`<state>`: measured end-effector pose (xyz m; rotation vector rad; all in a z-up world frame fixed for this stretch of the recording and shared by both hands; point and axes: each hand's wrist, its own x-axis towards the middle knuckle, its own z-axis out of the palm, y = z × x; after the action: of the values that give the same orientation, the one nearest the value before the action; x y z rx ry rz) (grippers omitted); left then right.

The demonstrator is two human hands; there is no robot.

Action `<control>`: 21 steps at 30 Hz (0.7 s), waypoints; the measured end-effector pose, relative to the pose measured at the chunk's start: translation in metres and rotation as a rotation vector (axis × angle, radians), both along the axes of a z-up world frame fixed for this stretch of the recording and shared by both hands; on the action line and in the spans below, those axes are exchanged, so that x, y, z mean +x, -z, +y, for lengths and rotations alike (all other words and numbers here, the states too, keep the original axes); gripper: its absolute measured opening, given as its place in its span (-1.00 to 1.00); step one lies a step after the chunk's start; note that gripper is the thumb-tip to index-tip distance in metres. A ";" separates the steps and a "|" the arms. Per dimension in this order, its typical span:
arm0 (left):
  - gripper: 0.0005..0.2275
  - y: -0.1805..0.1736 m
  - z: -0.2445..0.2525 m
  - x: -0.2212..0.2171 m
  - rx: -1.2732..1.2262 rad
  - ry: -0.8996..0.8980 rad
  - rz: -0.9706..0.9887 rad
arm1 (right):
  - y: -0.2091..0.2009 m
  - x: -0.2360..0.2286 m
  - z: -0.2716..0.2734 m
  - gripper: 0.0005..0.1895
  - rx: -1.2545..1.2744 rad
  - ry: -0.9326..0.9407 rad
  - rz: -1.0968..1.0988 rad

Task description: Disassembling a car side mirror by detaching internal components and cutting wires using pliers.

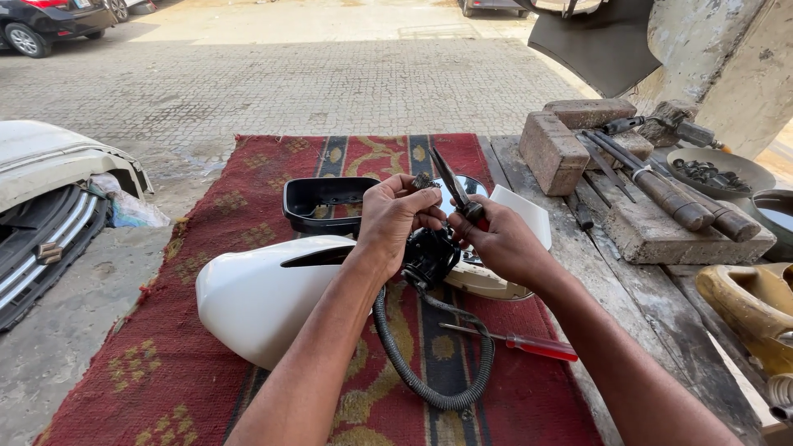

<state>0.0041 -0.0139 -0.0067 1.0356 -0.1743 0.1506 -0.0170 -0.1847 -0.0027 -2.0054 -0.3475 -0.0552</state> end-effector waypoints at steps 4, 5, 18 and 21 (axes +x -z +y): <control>-0.87 0.005 0.002 0.004 0.039 0.007 -0.024 | -0.002 0.000 -0.004 -0.65 -0.019 0.016 -0.018; -0.87 0.006 0.003 0.005 0.069 0.022 -0.026 | -0.001 0.000 -0.004 -0.65 -0.028 0.009 -0.014; -0.82 -0.005 -0.004 -0.007 0.122 -0.035 -0.027 | 0.002 -0.004 0.003 -0.71 -0.261 0.151 -0.105; -0.82 -0.006 -0.005 -0.007 0.099 -0.040 -0.023 | 0.002 0.000 0.004 -0.74 -0.258 0.180 -0.132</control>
<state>-0.0034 -0.0191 -0.0009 1.1362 -0.1840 0.1917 -0.0174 -0.1810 -0.0051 -2.2908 -0.2677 -0.2689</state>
